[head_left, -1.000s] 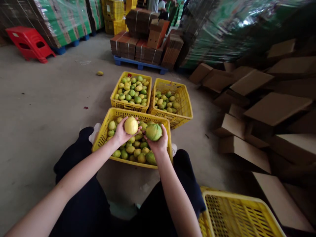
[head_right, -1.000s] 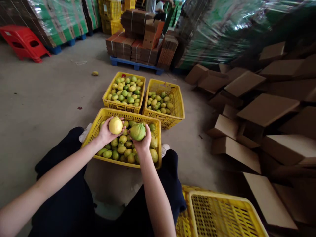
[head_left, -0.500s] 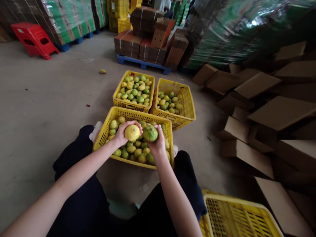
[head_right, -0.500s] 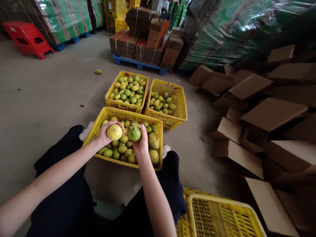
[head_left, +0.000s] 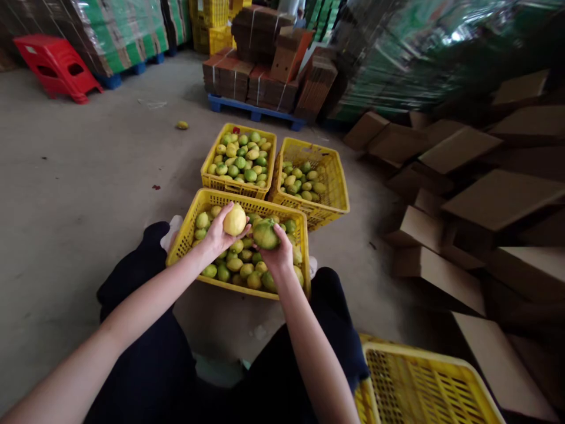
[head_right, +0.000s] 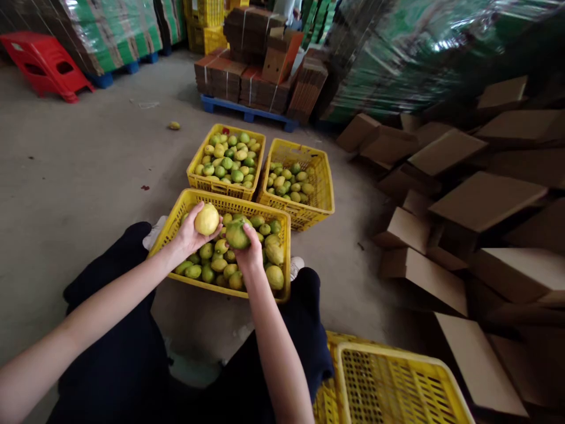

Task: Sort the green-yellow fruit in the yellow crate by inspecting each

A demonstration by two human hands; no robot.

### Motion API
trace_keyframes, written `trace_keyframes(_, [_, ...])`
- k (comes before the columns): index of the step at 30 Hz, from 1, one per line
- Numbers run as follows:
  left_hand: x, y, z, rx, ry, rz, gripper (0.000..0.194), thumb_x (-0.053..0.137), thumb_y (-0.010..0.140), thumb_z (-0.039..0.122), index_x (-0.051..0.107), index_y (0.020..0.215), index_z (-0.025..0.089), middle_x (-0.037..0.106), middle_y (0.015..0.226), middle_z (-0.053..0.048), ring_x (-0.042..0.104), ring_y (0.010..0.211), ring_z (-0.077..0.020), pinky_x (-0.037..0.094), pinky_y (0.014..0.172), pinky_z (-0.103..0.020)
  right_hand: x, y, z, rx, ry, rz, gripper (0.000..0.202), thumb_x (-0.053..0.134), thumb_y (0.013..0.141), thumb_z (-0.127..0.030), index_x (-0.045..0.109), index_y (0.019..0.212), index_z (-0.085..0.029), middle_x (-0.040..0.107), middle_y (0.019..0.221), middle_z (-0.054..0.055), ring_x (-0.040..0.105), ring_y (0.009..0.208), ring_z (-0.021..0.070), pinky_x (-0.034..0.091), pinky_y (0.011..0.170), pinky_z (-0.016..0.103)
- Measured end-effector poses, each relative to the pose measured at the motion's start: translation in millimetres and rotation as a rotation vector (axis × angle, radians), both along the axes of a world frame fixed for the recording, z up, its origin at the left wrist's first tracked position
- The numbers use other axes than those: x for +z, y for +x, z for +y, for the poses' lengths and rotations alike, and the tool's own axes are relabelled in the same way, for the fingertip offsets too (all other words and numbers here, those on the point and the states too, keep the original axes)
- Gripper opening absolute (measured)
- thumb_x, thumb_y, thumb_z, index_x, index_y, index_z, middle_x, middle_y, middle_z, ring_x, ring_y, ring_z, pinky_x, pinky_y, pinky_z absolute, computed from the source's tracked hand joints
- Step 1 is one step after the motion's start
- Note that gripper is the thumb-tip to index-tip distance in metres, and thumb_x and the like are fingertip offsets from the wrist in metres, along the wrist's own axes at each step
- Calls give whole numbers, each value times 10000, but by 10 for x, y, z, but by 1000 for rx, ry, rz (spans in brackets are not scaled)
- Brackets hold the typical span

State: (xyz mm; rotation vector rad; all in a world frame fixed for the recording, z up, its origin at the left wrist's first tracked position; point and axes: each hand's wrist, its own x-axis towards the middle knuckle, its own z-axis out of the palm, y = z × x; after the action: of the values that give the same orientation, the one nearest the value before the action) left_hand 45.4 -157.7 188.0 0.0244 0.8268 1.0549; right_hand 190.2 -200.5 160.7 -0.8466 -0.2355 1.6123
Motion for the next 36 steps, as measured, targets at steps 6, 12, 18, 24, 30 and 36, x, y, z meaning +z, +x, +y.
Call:
trace_keyframes(6, [-10, -48, -11, -15, 25, -93, 263, 513, 953, 385, 644, 941, 156, 681, 736, -60, 668, 634, -170, 618, 667, -312, -8, -7, 7, 58, -40, 111, 307, 661, 859, -471, 672, 941, -176, 767, 798, 56, 729, 651, 213, 559, 480, 281])
trace_keyframes(12, [-67, -60, 12, -46, 47, -134, 307, 447, 993, 382, 663, 991, 163, 700, 736, -46, 668, 627, -169, 562, 539, -246, -47, 30, 30, 11, -65, 93, 312, 621, 909, -497, 668, 973, -196, 768, 812, 41, 728, 682, 202, 606, 519, 307])
trace_keyframes(18, [-49, -95, -10, -61, 40, -169, 334, 395, 1004, 362, 655, 957, 157, 699, 745, -47, 690, 633, -181, 584, 540, -274, -57, 41, 38, 36, -55, 84, 458, 452, 954, -601, 663, 944, -194, 737, 728, 65, 659, 559, 175, 420, 358, 206])
trace_keyframes(24, [18, -66, -53, -84, 142, -118, 241, 641, 839, 317, 652, 1023, 161, 720, 841, -51, 707, 697, -186, 613, 635, -296, -9, 40, 7, 6, 28, 61, 215, 718, 812, -356, 663, 942, -194, 749, 793, 23, 707, 641, 184, 516, 456, 231])
trace_keyframes(30, [36, 42, -64, -96, 72, 35, 138, 687, 831, 215, 628, 946, 167, 695, 744, -25, 729, 746, -194, 628, 764, -306, 46, -5, 22, -7, -26, 174, 261, 588, 890, -422, 669, 913, -175, 763, 824, 68, 714, 711, 193, 572, 552, 267])
trace_keyframes(36, [-16, 36, -45, -77, 54, 65, 217, 613, 910, 318, 677, 1044, 159, 728, 794, -35, 710, 714, -163, 609, 732, -271, -32, -16, 81, -127, -175, 179, 164, 518, 954, -302, 644, 890, -219, 728, 734, 1, 698, 675, 175, 619, 669, 307])
